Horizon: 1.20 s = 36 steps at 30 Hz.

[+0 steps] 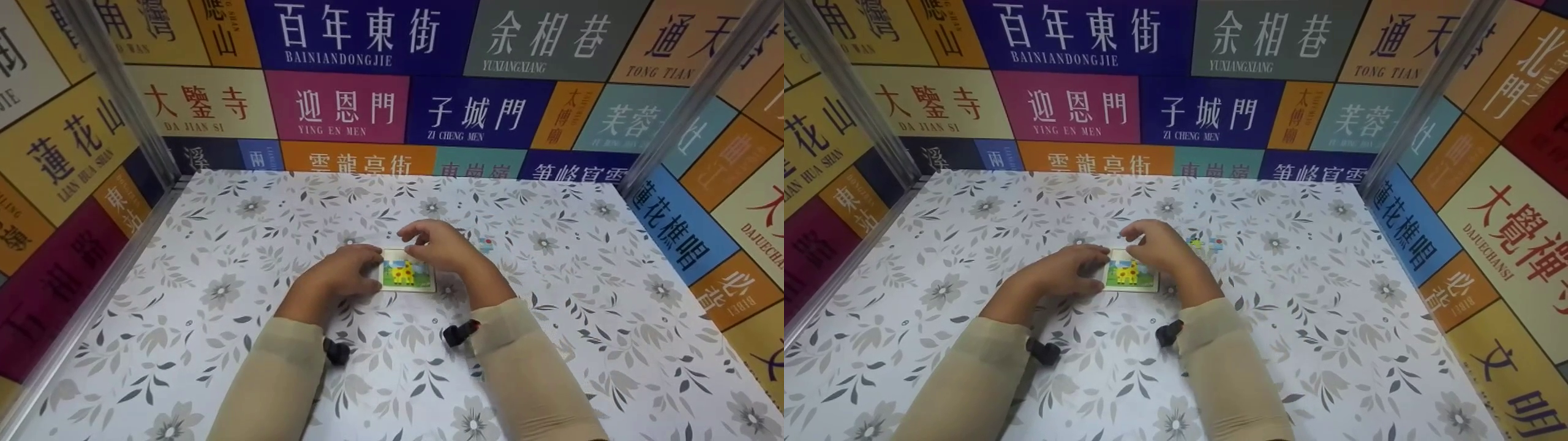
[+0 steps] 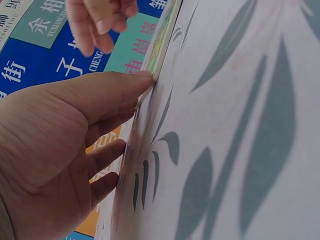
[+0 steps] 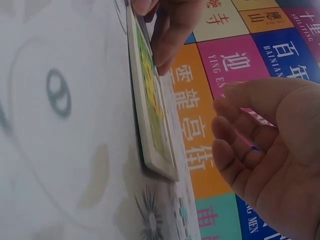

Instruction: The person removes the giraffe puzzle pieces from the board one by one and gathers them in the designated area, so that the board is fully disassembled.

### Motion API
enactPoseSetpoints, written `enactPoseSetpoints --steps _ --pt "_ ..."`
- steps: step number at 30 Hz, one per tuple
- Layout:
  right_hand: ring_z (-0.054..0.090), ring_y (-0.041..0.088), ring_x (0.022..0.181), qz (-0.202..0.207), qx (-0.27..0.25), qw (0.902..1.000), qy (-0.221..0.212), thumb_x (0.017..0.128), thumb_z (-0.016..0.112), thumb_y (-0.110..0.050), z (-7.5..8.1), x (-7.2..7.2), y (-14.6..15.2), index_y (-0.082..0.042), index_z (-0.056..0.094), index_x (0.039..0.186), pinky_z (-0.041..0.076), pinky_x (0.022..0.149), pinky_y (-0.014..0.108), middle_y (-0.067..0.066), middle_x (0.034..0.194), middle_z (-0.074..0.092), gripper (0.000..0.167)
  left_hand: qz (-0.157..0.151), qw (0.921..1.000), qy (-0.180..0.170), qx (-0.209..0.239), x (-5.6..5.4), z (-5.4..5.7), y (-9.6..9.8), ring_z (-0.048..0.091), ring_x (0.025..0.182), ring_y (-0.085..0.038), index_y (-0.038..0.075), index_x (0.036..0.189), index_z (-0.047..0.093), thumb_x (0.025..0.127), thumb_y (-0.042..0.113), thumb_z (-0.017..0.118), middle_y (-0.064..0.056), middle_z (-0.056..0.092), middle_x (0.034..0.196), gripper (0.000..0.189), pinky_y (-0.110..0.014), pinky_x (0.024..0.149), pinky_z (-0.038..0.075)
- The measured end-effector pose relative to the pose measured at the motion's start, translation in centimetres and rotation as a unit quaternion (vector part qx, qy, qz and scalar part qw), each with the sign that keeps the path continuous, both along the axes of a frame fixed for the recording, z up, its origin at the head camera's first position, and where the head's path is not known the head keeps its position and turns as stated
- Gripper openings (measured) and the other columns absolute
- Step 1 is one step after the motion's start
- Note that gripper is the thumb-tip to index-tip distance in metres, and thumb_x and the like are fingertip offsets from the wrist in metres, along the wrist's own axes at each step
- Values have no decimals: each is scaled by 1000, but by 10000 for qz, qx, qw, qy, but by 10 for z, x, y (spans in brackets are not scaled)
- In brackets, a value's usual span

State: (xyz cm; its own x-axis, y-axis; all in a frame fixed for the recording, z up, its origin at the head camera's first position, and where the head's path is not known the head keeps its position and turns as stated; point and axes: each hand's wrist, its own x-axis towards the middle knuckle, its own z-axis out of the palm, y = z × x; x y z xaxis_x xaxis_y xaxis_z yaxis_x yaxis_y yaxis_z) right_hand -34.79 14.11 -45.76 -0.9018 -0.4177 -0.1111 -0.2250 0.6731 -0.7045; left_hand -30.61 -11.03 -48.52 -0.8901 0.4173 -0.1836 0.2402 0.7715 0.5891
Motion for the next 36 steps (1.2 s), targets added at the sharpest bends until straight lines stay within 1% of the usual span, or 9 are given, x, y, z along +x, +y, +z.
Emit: enactPoseSetpoints --steps 4,8,12,15,20,23,26,30,36 --pt "67 27 124 185 -171 9997 7 103 71 -25 2 1 -12 -21 70 140 59 101 47 2 136 72 37 1 10000 6 -72 -2 -1 0 36 161 -23 21 152 60 93 34 80 8 48 168 64 -49 135 27" --pt "69 26 117 242 -306 9992 94 101 73 -26 1 2 -17 -20 72 137 59 98 46 3 131 74 36 3 10000 2 -70 -3 -2 1 37 161 -23 20 151 61 92 34 80 7 49 167 64 -49 135 27" --pt "70 23 108 376 -244 9989 131 101 73 -24 -8 3 -20 -17 72 137 60 92 42 3 127 75 37 -34 10000 22 -41 -3 -2 1 37 161 -25 19 151 61 92 33 80 5 50 167 63 -49 135 27" --pt "71 23 107 432 -220 9988 -17 100 73 -22 -14 3 -21 -16 72 137 61 89 39 4 128 75 37 -90 9999 86 21 -4 -3 1 38 160 -27 17 150 62 92 31 80 2 51 166 62 -50 134 28" --pt "70 26 119 379 -88 9985 -392 97 77 -19 -22 1 -20 -19 72 136 61 97 43 5 133 73 39 -131 9997 164 77 -3 -3 -1 40 159 -28 17 150 62 91 29 80 1 52 165 62 -50 134 29" --pt "68 27 124 426 -15 9981 -451 94 79 -16 -27 0 -18 -19 72 137 58 104 46 5 134 73 43 -149 9998 136 57 -3 -3 -2 39 160 -28 16 151 61 93 29 80 1 50 167 62 -49 134 29" --pt "66 28 124 422 28 9979 -491 92 79 -12 -30 2 -19 -19 73 136 56 107 47 5 134 73 44 -105 9999 53 45 -3 -4 -1 37 161 -27 17 151 61 94 29 80 1 49 168 62 -49 135 28" --pt "66 26 120 328 234 9980 -496 91 78 -10 -30 2 -22 -19 75 132 55 106 47 3 132 74 42 24 10000 -57 20 -2 -3 -1 35 162 -24 20 151 61 94 31 80 5 48 168 61 -49 135 27" --pt "66 25 122 379 431 9972 -487 92 77 -9 -29 1 -24 -19 75 134 55 109 47 4 135 73 43 1 10000 -51 -12 -2 -2 0 34 162 -23 21 151 61 94 31 80 7 47 169 62 -48 135 26"
